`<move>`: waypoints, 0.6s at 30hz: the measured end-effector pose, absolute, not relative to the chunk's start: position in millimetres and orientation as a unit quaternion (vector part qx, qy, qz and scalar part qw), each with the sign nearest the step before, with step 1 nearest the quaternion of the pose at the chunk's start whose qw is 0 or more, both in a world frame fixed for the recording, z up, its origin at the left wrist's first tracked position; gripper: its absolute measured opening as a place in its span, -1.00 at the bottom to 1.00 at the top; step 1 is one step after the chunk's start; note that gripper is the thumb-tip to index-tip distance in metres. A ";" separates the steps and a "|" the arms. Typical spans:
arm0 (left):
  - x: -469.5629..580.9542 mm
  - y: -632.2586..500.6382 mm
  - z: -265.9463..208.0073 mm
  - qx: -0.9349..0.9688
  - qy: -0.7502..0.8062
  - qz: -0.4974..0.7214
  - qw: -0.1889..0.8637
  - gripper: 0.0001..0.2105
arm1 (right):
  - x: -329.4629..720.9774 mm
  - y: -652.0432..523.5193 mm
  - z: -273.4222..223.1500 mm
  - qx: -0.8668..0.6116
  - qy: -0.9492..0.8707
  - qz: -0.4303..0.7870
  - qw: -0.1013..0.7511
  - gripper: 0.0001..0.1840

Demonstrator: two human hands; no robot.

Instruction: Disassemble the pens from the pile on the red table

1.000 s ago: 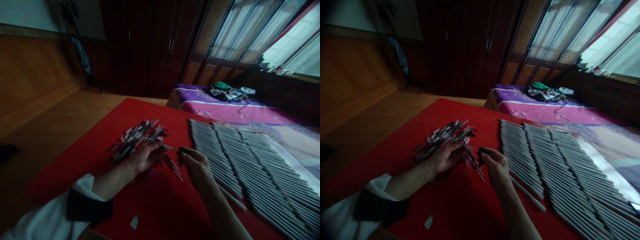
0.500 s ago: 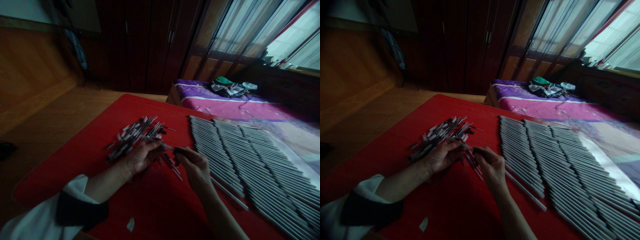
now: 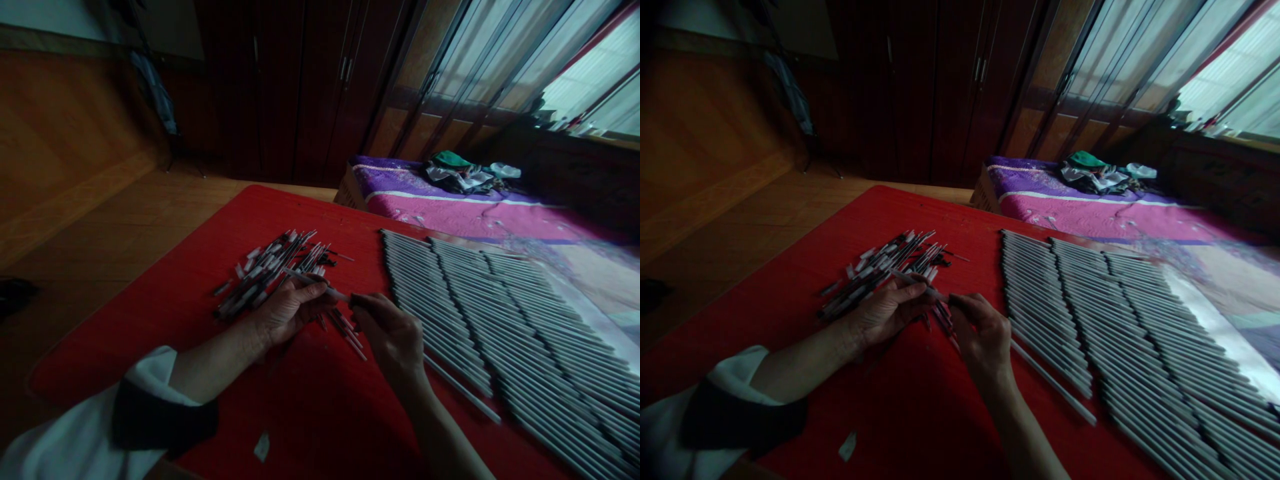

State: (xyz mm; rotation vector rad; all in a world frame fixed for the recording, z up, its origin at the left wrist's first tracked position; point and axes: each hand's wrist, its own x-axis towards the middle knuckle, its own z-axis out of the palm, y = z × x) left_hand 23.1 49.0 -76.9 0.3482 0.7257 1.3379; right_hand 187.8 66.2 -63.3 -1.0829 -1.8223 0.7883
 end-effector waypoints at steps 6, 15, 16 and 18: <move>23.7 48.3 -76.3 0.195 0.337 0.603 0.696 -0.92 | 189.2 65.1 -64.7 -0.441 -0.744 0.290 0.410 -0.75; 22.5 48.0 -81.3 0.204 0.321 0.598 0.706 -0.90 | 186.9 62.3 -69.3 -0.435 -0.713 0.383 0.395 -0.64; 22.4 48.4 -82.0 0.195 0.320 0.600 0.707 -0.90 | 186.7 62.1 -70.7 -0.432 -0.706 0.395 0.399 -0.63; 21.9 49.7 -83.2 0.170 0.318 0.609 0.706 -0.91 | 186.3 61.8 -72.9 -0.425 -0.697 0.400 0.416 -0.61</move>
